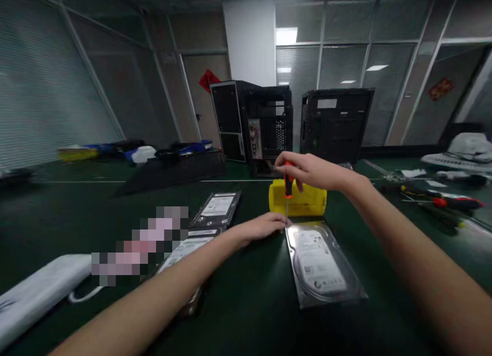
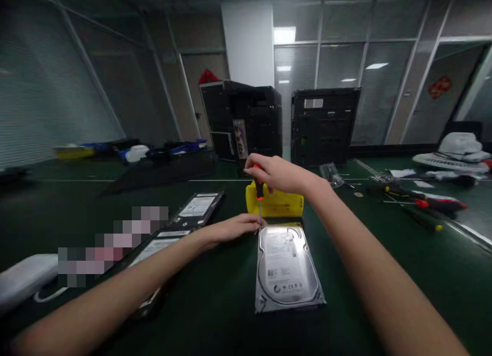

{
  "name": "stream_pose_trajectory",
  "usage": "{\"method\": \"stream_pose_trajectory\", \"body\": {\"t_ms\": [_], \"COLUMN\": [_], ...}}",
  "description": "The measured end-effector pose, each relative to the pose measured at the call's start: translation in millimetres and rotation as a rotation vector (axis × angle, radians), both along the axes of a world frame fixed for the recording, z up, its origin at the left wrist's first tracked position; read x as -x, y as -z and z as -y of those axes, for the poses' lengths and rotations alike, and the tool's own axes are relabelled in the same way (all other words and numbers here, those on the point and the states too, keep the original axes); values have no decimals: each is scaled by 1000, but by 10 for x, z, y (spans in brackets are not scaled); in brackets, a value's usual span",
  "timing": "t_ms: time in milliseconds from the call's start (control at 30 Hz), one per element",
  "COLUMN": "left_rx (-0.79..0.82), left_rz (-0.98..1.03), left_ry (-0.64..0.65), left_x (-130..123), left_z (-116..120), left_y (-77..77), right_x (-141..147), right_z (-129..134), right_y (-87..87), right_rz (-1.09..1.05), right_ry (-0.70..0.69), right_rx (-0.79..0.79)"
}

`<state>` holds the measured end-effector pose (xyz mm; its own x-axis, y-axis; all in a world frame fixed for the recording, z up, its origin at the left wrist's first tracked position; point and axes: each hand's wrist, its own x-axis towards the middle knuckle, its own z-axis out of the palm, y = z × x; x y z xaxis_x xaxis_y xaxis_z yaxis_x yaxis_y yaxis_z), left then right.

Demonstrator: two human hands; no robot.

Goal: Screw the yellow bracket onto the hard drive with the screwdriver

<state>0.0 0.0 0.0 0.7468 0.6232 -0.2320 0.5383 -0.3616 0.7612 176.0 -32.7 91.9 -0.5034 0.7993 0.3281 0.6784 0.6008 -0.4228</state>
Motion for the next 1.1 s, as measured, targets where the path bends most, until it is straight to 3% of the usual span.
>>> {"method": "stream_pose_trajectory", "body": {"t_ms": [200, 567, 1100], "left_rx": [-23, -16, -27], "left_rz": [9, 22, 23], "left_ry": [16, 17, -25], "left_x": [2, 7, -22], "left_z": [-41, -74, -66], "left_y": [92, 119, 94], "right_x": [0, 39, 15], "right_z": [50, 45, 39], "right_y": [-9, 3, -28], "right_rz": [-3, 40, 32], "right_ry": [-8, 70, 99], "right_rx": [-6, -63, 2]}}
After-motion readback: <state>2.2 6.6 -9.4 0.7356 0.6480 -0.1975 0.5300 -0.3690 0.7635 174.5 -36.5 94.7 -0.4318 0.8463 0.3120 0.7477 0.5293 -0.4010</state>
